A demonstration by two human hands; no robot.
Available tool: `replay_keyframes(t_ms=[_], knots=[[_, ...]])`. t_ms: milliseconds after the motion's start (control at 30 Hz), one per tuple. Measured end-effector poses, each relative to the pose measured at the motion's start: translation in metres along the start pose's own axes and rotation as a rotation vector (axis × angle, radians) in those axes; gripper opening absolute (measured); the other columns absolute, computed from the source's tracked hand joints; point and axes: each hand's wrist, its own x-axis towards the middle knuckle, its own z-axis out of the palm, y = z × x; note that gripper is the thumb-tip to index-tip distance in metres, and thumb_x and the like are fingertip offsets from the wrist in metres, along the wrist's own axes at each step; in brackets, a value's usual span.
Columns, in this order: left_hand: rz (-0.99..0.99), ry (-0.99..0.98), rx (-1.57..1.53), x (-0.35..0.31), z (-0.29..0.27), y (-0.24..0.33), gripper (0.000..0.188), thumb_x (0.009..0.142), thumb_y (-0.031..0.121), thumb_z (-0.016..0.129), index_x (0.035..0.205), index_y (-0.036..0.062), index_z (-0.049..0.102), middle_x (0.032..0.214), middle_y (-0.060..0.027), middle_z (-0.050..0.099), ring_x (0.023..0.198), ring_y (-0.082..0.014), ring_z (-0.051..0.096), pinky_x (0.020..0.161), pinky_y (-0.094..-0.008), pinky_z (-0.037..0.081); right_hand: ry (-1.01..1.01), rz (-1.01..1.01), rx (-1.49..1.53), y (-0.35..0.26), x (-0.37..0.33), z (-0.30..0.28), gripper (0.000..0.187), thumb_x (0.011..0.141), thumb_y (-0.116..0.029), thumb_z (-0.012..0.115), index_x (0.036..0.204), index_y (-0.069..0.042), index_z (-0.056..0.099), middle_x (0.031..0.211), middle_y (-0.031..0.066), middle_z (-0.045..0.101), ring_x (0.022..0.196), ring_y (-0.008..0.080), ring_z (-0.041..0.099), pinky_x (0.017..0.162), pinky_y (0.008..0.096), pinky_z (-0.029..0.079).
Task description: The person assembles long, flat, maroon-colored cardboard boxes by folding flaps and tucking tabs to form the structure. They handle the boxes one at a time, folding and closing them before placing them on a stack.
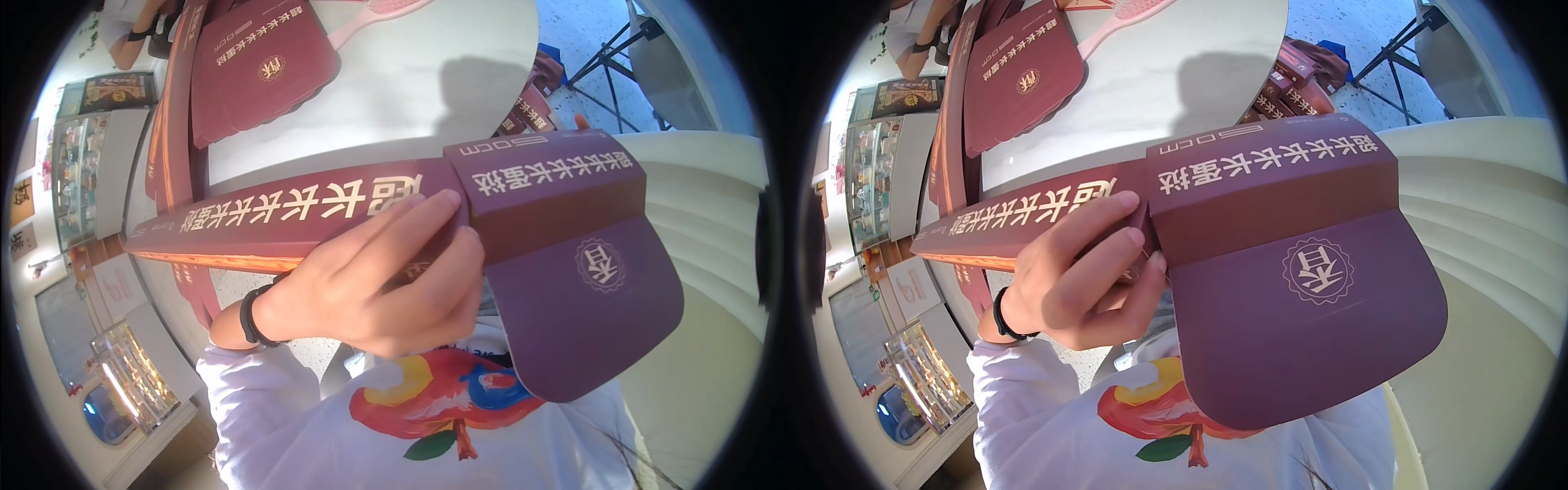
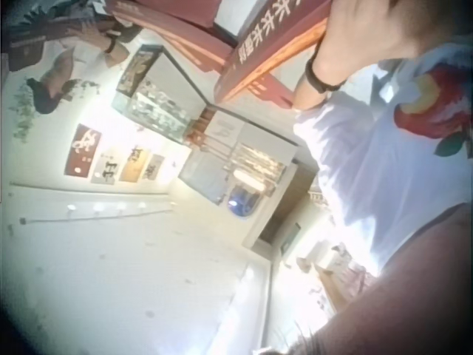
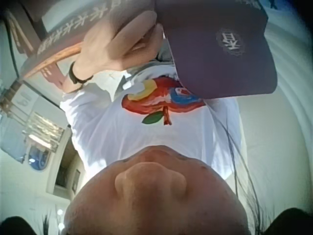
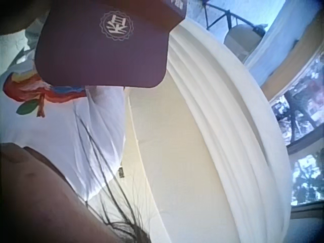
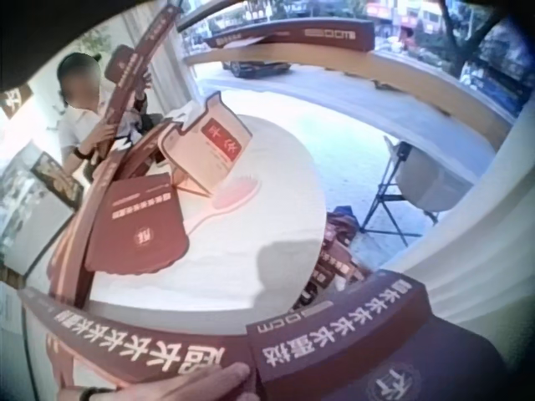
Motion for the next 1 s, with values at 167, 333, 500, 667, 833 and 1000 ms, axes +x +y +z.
replay_keyframes(t_ms=[167,333,500,667,833,1000], knots=[[-0.159,-0.030,-0.080,0.001,-0.001,-0.005,0.024,0.066,0.003,0.078,0.087,0.0005,0.066,0.104,-0.0156,0.054,0.093,-0.0355,0.064,0.068,-0.0355,0.059,-0.026,0.019,0.041,0.003,0.007,-0.001,0.039,0.087,-0.017,0.067,0.121,0.000,0.057,0.115,0.0077,0.063,0.110,0.0184,0.056,0.098,0.0340,0.040],[-0.477,-0.253,-0.299,0.006,0.005,-0.032,0.048,0.057,0.009,0.079,0.102,0.0028,0.063,0.113,-0.0130,0.053,0.096,-0.0294,0.060,0.078,-0.0371,0.053,-0.051,0.018,0.066,0.003,0.010,-0.004,0.037,0.087,-0.014,0.066,0.120,0.000,0.057,0.114,0.0073,0.063,0.110,0.0186,0.056,0.098,0.0340,0.040],[-0.471,-0.200,-0.336,0.004,0.018,-0.045,0.059,0.059,0.005,0.079,0.112,0.0028,0.054,0.112,-0.0131,0.053,0.097,-0.0311,0.060,0.081,-0.0363,0.052,-0.079,0.025,0.078,0.000,0.016,-0.004,0.035,0.087,-0.010,0.066,0.119,0.000,0.058,0.113,0.0069,0.063,0.109,0.0187,0.057,0.097,0.0341,0.040],[-0.534,-0.165,-0.347,-0.001,0.022,-0.042,0.073,0.061,0.008,0.081,0.124,0.0023,0.043,0.110,-0.0151,0.053,0.098,-0.0310,0.061,0.084,-0.0366,0.052,-0.083,0.067,-0.038,-0.012,0.024,0.012,0.036,0.086,-0.009,0.066,0.120,-0.002,0.059,0.114,0.0064,0.063,0.112,0.0183,0.055,0.099,0.0339,0.037],[-0.580,-0.261,-0.303,0.002,0.021,-0.042,0.075,0.061,0.011,0.083,0.124,0.0025,0.042,0.107,-0.0150,0.053,0.096,-0.0311,0.060,0.084,-0.0373,0.052,-0.030,0.052,-0.214,-0.019,0.028,0.017,0.039,0.088,-0.012,0.066,0.124,-0.001,0.057,0.118,0.0069,0.063,0.114,0.0183,0.054,0.101,0.0335,0.035],[-0.588,-0.273,-0.300,-0.006,0.022,-0.044,0.073,0.062,0.012,0.084,0.122,0.0026,0.044,0.106,-0.0149,0.053,0.095,-0.0324,0.060,0.083,-0.0376,0.052,-0.105,0.059,-0.176,-0.021,0.029,0.014,0.041,0.089,-0.010,0.063,0.129,-0.001,0.055,0.122,0.0085,0.062,0.117,0.0188,0.053,0.103,0.0349,0.034]])
